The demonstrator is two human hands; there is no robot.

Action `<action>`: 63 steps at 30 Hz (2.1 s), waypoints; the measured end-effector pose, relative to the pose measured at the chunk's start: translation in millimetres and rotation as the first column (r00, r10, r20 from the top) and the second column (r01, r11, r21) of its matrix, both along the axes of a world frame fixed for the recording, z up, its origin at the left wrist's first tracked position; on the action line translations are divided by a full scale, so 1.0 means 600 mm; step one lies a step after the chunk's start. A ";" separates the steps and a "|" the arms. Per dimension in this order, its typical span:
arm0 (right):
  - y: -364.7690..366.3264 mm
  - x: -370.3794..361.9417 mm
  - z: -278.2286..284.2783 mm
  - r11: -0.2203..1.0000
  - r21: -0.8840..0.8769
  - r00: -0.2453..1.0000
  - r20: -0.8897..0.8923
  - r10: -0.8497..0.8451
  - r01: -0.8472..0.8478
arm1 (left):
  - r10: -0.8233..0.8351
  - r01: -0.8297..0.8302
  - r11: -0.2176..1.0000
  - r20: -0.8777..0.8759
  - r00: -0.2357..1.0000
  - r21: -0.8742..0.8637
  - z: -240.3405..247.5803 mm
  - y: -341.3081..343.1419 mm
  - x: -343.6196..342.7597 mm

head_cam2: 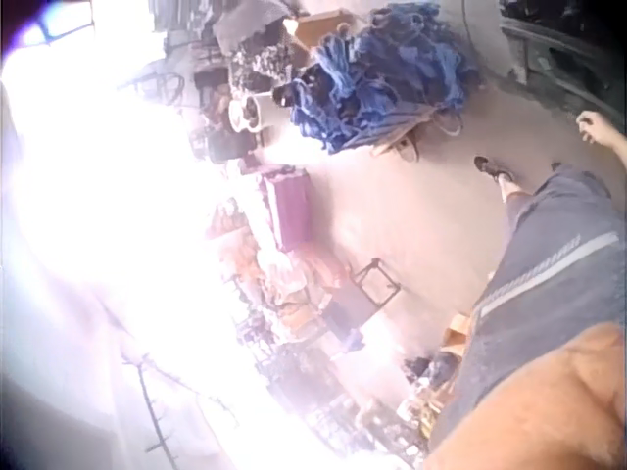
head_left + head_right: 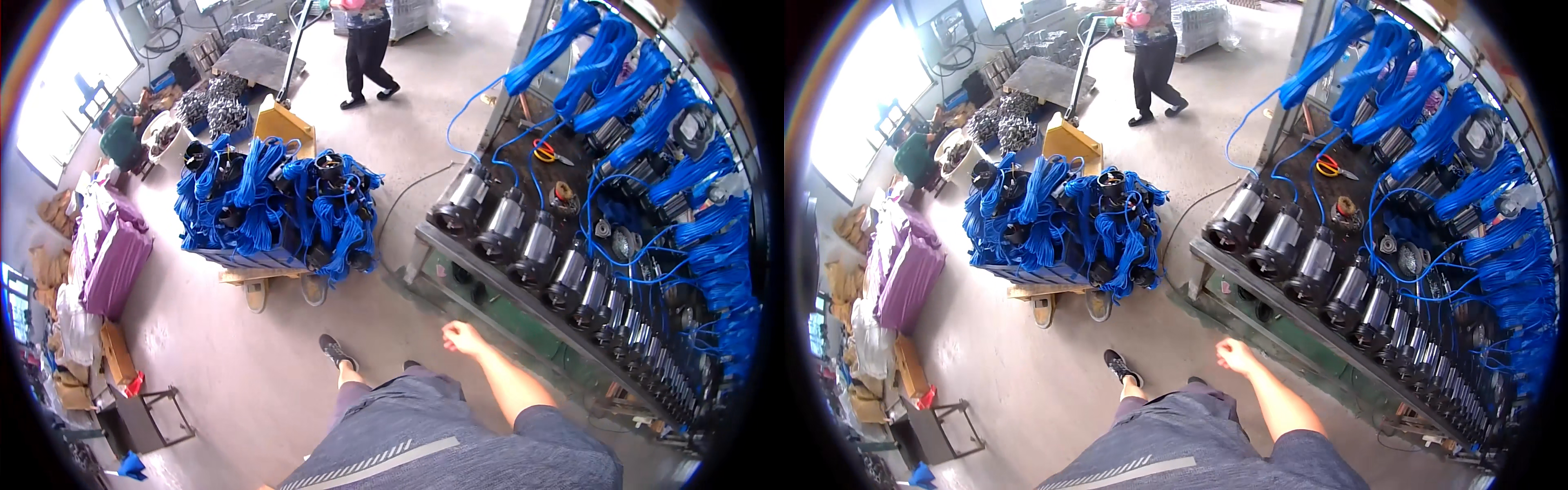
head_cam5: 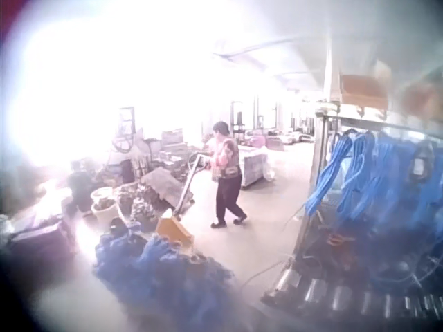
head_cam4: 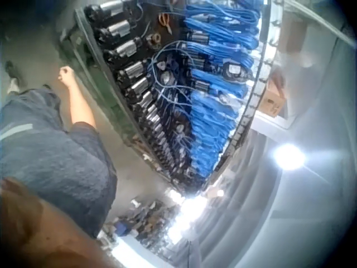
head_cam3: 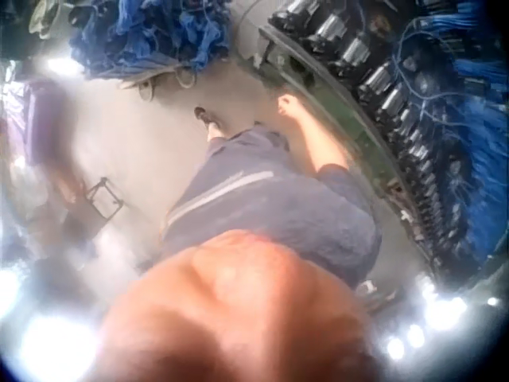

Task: The person retrieves a roll of tape, installs it onto a tape dispenser, and folds and seals cardboard boxes using the tape dispenser.

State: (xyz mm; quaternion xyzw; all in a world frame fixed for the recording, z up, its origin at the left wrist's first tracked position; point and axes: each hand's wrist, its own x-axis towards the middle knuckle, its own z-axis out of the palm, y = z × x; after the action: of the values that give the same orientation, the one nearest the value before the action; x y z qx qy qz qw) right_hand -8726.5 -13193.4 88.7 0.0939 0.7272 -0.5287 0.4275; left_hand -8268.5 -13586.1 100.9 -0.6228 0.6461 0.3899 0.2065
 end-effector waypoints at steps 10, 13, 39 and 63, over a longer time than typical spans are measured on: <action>-0.022 0.202 0.023 0.883 0.465 0.887 0.382 -0.260 0.059 | 0.213 -0.190 0.968 -0.140 0.967 0.162 0.064 -0.405 -0.216; -0.134 0.168 0.051 0.878 0.427 0.872 0.321 -0.369 0.215 | 0.244 -0.226 0.965 -0.146 0.959 0.130 0.102 -0.477 -0.334; -0.398 -0.213 -0.142 0.856 0.328 0.858 0.193 -0.475 0.400 | -0.328 0.328 0.944 -0.021 0.945 0.035 0.016 -0.738 -0.710; -0.629 -0.395 -0.176 0.898 0.335 0.913 0.190 -0.362 0.286 | -0.416 0.432 0.894 -0.140 0.899 0.118 -0.253 -1.003 -1.231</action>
State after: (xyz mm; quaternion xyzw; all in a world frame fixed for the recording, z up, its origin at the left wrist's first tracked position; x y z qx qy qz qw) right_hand -8963.3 -13570.7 -16.7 0.3435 0.7138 -0.4603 0.4006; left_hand -9007.3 -14187.7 -50.8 -0.4274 0.7466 0.4155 0.2953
